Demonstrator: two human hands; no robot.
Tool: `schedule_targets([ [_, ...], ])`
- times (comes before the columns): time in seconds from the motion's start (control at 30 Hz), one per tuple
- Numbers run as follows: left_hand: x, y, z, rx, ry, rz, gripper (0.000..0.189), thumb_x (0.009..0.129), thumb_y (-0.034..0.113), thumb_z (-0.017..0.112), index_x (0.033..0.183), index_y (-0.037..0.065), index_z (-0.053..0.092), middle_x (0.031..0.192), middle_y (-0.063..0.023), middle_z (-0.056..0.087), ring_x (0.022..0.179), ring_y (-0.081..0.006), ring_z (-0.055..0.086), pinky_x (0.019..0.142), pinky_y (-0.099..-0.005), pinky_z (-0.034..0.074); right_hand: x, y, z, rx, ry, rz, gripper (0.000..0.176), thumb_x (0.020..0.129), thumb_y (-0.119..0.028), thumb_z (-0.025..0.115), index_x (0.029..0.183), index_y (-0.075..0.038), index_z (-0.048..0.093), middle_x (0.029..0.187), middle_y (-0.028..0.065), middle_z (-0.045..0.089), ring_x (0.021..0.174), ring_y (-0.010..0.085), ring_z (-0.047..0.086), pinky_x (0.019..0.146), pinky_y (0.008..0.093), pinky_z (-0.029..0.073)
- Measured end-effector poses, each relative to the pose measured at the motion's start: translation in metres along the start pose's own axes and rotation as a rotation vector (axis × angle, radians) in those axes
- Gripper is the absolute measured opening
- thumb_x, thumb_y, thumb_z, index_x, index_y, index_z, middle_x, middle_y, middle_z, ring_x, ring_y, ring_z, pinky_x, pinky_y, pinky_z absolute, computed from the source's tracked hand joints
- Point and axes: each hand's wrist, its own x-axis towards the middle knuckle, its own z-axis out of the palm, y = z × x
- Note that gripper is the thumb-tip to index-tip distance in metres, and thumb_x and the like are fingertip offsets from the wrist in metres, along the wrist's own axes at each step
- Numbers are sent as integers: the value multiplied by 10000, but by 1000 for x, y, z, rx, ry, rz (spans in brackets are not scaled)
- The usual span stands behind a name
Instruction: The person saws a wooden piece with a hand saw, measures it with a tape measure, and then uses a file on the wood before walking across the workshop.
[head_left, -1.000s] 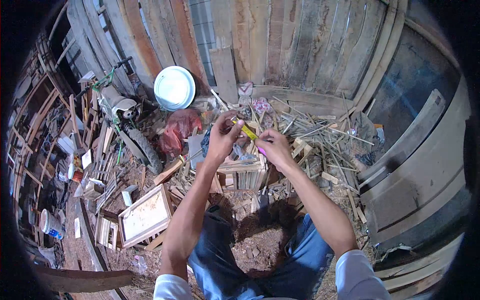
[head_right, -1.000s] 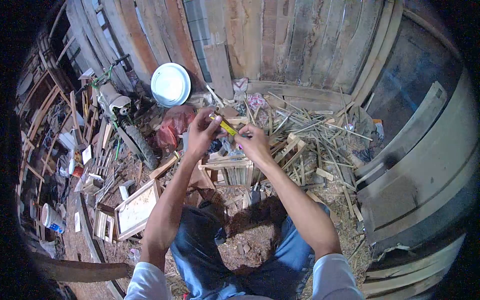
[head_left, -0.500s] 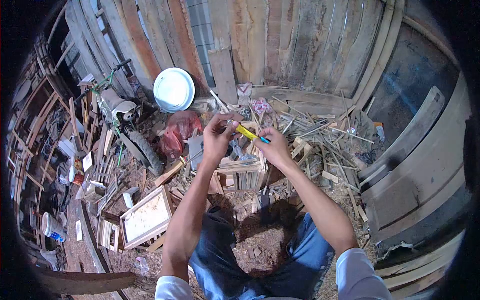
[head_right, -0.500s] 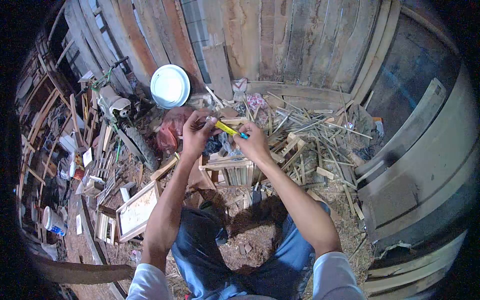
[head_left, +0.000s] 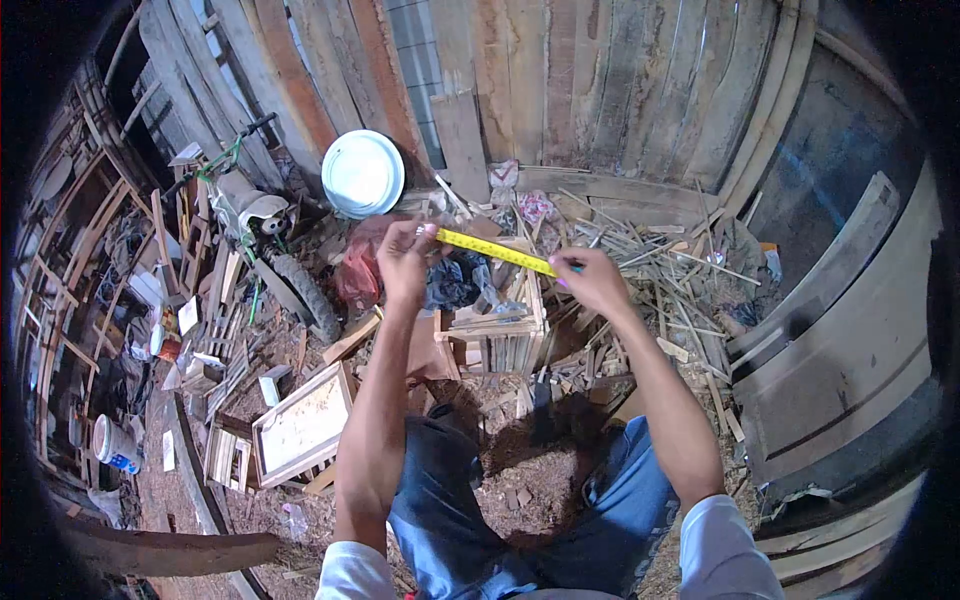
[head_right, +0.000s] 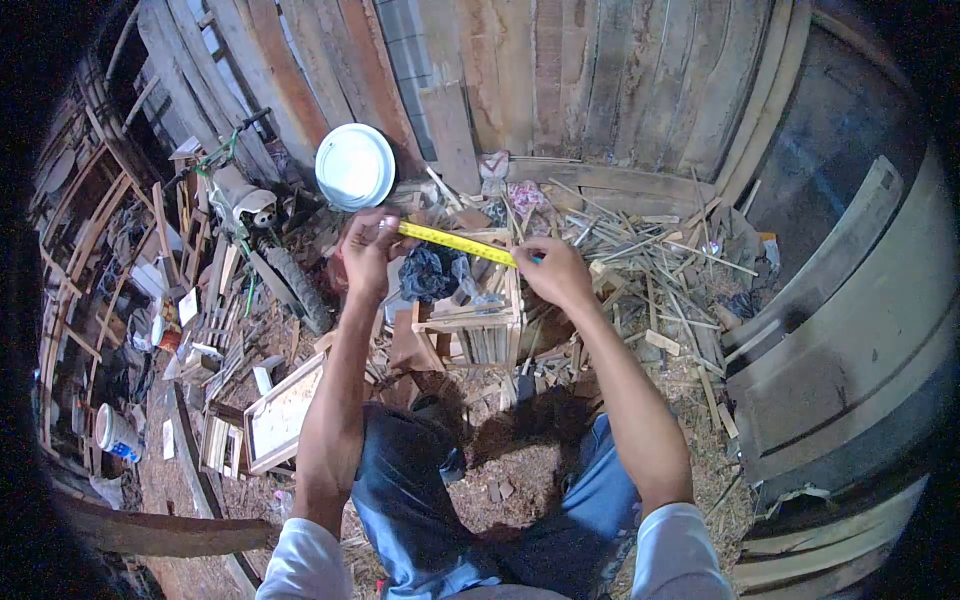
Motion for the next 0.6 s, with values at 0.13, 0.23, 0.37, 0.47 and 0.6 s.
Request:
schedule_targets([
  [0.13,-5,2,-3,-59,46,-80,94,914,27,605,988,26,545,989,-119,668,877,-214,671,747,-359,614,-15,-19,-16,-106,-2,138,349,784,-454,677,988,-178,740,961,141,710,902,318,677,816,399,523],
  [0.23,-6,-5,-3,-54,-1,-82,94,916,31,605,986,27,543,969,-109,663,856,-202,667,757,-356,613,-19,-22,-14,-165,61,167,320,761,-426,693,973,-192,746,923,153,710,889,339,675,797,425,530],
  [0.37,-8,-7,1,-31,-15,-101,115,911,32,614,998,28,539,903,-69,632,840,-162,639,762,-352,612,-13,-20,-16,-192,87,178,285,746,-394,713,926,-177,758,882,162,708,863,344,677,780,421,535],
  [0.47,-9,-6,2,-19,-22,-123,132,907,39,625,1007,19,542,913,-68,625,823,-142,623,764,-341,608,-10,-17,-17,-170,97,188,276,731,-380,734,897,-161,763,872,154,710,836,335,681,763,406,540],
  [0.6,-7,-8,0,3,-28,-125,194,896,70,654,1040,-2,546,909,-66,622,796,-126,611,753,-313,599,-7,-14,-18,-148,30,224,277,731,-383,735,898,-164,765,887,133,716,831,317,687,765,397,540],
])
